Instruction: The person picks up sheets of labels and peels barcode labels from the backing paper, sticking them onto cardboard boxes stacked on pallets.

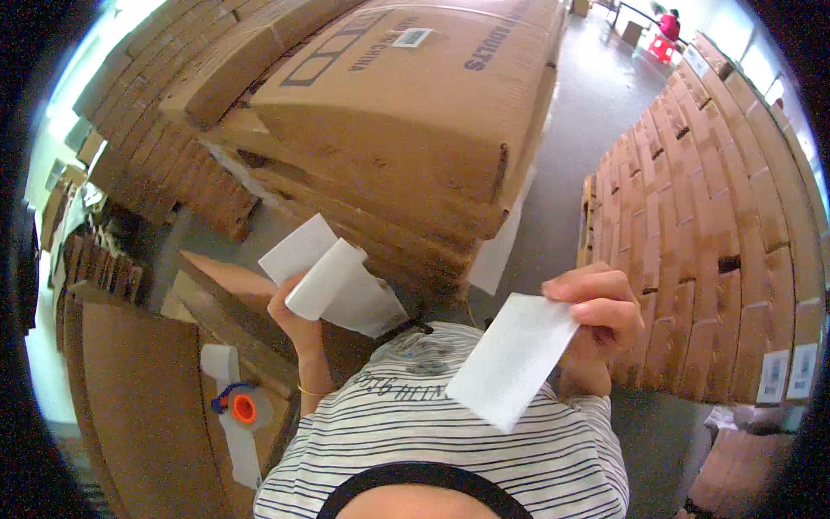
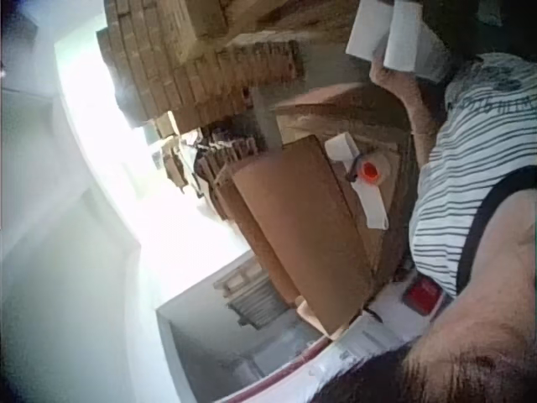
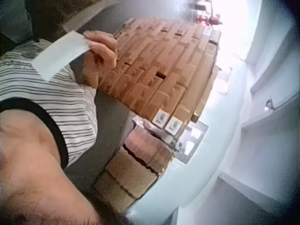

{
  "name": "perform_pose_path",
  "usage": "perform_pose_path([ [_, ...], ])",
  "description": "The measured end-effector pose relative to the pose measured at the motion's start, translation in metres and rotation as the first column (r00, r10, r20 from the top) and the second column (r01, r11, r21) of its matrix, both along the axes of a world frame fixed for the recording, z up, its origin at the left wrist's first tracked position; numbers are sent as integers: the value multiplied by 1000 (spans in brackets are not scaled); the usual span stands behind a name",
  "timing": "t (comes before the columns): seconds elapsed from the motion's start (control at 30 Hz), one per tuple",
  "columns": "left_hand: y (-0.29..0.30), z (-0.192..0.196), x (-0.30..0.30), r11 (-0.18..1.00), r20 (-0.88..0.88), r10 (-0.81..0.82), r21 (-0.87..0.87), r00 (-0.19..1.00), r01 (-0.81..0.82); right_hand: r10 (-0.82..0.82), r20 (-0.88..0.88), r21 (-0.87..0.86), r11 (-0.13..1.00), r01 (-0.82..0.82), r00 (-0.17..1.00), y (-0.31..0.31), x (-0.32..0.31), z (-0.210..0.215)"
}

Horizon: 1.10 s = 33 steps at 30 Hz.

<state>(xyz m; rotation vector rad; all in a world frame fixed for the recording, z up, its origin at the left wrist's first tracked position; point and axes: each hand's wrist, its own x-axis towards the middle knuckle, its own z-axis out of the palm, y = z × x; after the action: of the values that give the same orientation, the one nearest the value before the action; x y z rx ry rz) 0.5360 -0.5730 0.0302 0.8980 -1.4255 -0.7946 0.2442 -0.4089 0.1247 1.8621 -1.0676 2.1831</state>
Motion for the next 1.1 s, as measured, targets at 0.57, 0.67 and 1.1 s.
perform_pose_path([
  [0.57, 63, -21, -8, 998, 49, 8, -70, 999, -5, -94, -7, 38, 995, 94, 996, 35, -25, -17],
  [0.67, 63, -12, -13, 996, 93, 21, -85, 995, -13, -107, 2, 13, 994, 107, 994, 40, -31, -21],
  [1.1, 45, -8, -4, 978, 35, 149, -152, 988, -142, 41, -108, 104, 994, -30, 993, 16, -28, -37],
])
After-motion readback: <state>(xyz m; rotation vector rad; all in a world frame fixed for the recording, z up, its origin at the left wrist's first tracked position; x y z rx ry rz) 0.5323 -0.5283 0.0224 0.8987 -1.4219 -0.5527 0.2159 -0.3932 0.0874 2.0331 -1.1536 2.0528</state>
